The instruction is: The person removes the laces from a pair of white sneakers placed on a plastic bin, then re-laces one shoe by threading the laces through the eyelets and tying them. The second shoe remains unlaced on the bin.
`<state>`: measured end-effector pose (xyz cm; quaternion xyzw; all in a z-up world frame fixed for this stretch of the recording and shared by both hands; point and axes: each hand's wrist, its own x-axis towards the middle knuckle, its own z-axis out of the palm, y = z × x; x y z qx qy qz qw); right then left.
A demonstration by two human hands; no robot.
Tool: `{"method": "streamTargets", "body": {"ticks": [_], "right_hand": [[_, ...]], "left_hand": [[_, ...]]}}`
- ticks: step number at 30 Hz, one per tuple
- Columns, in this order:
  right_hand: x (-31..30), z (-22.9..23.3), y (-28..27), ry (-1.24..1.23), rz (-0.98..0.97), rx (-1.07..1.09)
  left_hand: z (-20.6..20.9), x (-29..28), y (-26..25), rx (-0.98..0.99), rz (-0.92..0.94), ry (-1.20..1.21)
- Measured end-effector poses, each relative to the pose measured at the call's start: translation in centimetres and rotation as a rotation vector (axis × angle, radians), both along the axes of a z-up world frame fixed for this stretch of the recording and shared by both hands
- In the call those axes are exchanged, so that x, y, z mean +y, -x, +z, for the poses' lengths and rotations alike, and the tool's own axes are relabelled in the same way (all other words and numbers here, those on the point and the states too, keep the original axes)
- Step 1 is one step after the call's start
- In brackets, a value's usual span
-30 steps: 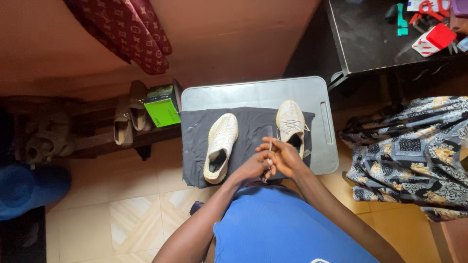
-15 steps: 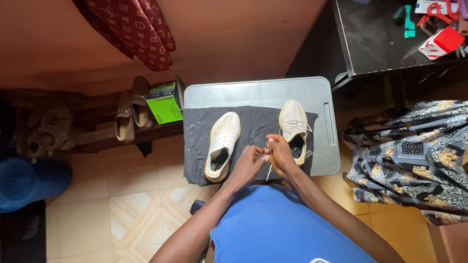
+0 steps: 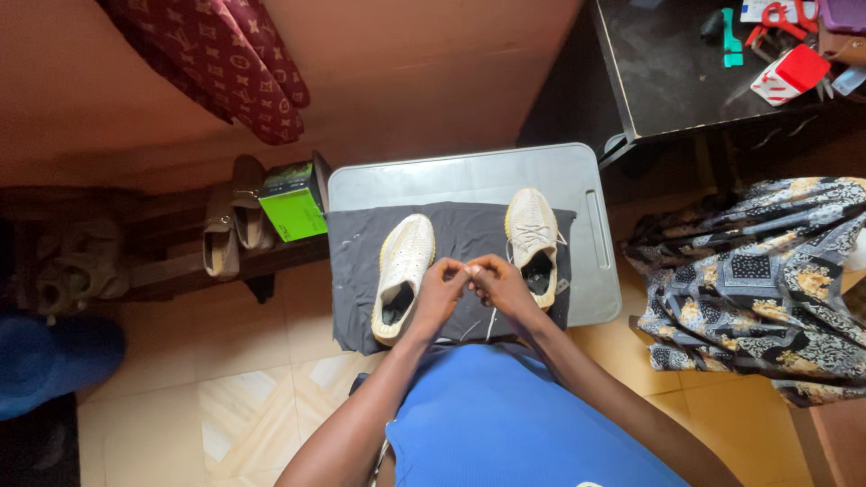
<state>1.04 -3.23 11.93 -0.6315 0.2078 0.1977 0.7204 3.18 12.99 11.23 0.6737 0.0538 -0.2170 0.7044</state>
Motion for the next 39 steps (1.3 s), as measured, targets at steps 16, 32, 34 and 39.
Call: {"method": "streamTargets", "body": {"ticks": [16, 32, 34, 39], "right_hand": [[0.0, -0.2, 0.9, 0.218, 0.107, -0.084], [1.1, -0.8, 2.4, 0.179, 0.115, -0.005], [1.3, -1.0, 2.8, 0.181, 0.116, -0.013], [1.6, -1.6, 3.7, 0.26, 0.138, 0.05]], "left_hand": [[-3.7, 2.3, 0.9, -0.028, 0.441, -0.239], [-22.0, 7.0, 0.4, 0.627, 1.135, 0.547], [-21.8, 7.0, 0.0, 0.51, 1.121, 0.476], [-21.8, 6.7, -1.1, 0.55, 0.963, 0.772]]}}
